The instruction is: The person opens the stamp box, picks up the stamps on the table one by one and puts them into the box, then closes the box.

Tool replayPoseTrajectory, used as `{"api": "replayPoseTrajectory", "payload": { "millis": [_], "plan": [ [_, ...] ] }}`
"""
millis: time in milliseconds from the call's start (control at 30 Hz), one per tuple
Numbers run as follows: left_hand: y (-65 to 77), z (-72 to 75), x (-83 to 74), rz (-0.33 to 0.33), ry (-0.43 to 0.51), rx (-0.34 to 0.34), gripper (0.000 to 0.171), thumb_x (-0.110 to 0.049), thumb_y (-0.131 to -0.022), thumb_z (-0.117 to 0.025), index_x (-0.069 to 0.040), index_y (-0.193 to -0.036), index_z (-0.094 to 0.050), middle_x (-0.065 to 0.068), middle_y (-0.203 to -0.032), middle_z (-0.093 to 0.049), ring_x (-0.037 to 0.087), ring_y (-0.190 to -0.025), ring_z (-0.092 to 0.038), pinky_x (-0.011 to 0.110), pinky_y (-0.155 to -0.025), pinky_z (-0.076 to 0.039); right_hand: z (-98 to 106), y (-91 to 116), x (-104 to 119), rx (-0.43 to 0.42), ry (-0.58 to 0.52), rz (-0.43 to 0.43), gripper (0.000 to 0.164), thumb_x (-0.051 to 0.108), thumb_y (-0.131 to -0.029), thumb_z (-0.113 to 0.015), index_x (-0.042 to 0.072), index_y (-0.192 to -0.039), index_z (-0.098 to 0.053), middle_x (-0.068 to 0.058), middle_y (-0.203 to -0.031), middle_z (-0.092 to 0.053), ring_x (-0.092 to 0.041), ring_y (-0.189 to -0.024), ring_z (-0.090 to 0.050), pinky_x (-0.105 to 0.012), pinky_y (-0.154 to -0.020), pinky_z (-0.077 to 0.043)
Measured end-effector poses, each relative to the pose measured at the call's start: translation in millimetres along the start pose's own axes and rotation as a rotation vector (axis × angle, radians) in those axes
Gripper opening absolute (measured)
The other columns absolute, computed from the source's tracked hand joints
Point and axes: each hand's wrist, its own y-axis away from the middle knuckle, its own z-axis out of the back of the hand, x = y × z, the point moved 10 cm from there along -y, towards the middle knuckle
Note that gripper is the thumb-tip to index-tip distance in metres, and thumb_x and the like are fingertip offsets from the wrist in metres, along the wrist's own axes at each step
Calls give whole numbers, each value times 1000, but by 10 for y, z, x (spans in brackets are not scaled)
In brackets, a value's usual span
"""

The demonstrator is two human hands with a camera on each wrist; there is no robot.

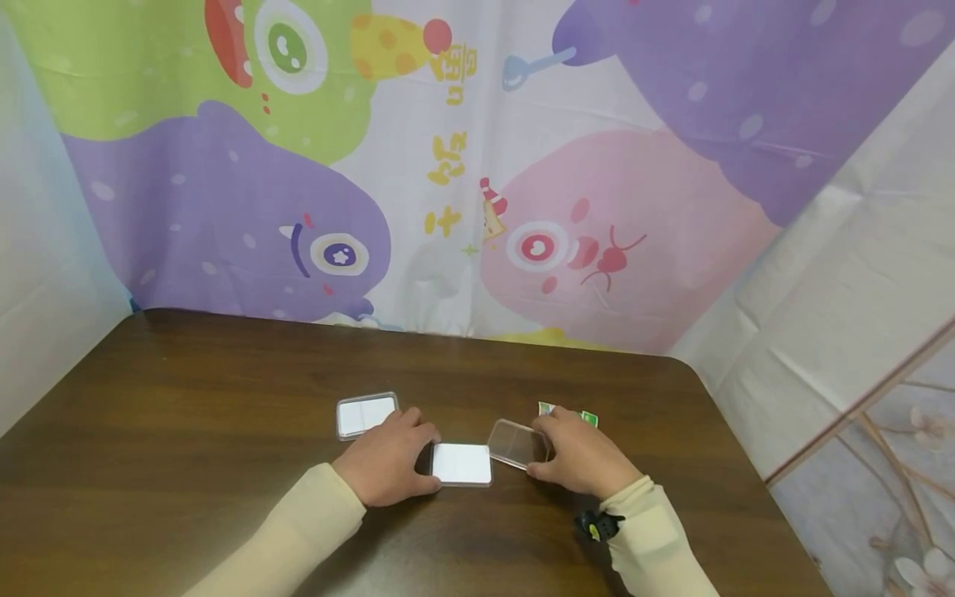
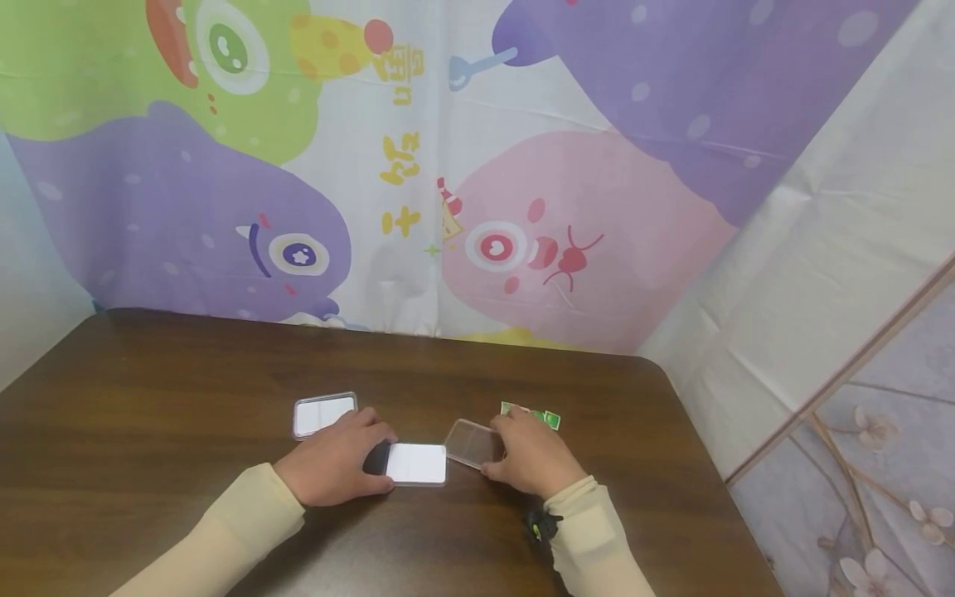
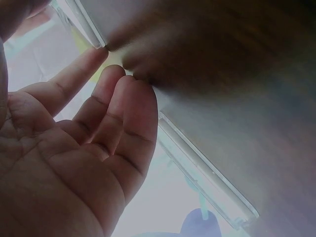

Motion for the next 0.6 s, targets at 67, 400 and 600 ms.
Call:
{"api": "replayPoseTrajectory", "payload": {
  "millis": [67, 400, 600],
  "plan": [
    [0, 1, 1, 0, 1, -1, 46, -35, -79, -87, -7, -111, -70, 6, -103, -58, 24, -94, -55, 43, -82, -51, -6, 8, -8, 6, 6, -1, 44, 27, -79, -88, 5, -114, -71, -2, -97, -60, -14, -79, -53, -37, -72, -49],
    [-1, -16, 11, -2, 11, 10, 46, -35, -79, -87, -7, -111, -70, 6, -104, -59, 24, -95, -55, 43, -83, -51, -16, 70, -162, 79, 23, -99, 30, 19, -73, -86, 9, -92, -65, -1, -89, -58, -17, -77, -52, -40, -69, -47],
    [-2, -21, 12, -4, 6, 8, 46, -35, -79, -87, -7, -112, -70, 6, -105, -59, 25, -95, -56, 44, -84, -51, -30, 111, -259, 144, 7, -168, 34, 16, -72, -87, 7, -95, -64, -3, -89, -59, -20, -77, -53, -41, -67, -48]
  ]
}}
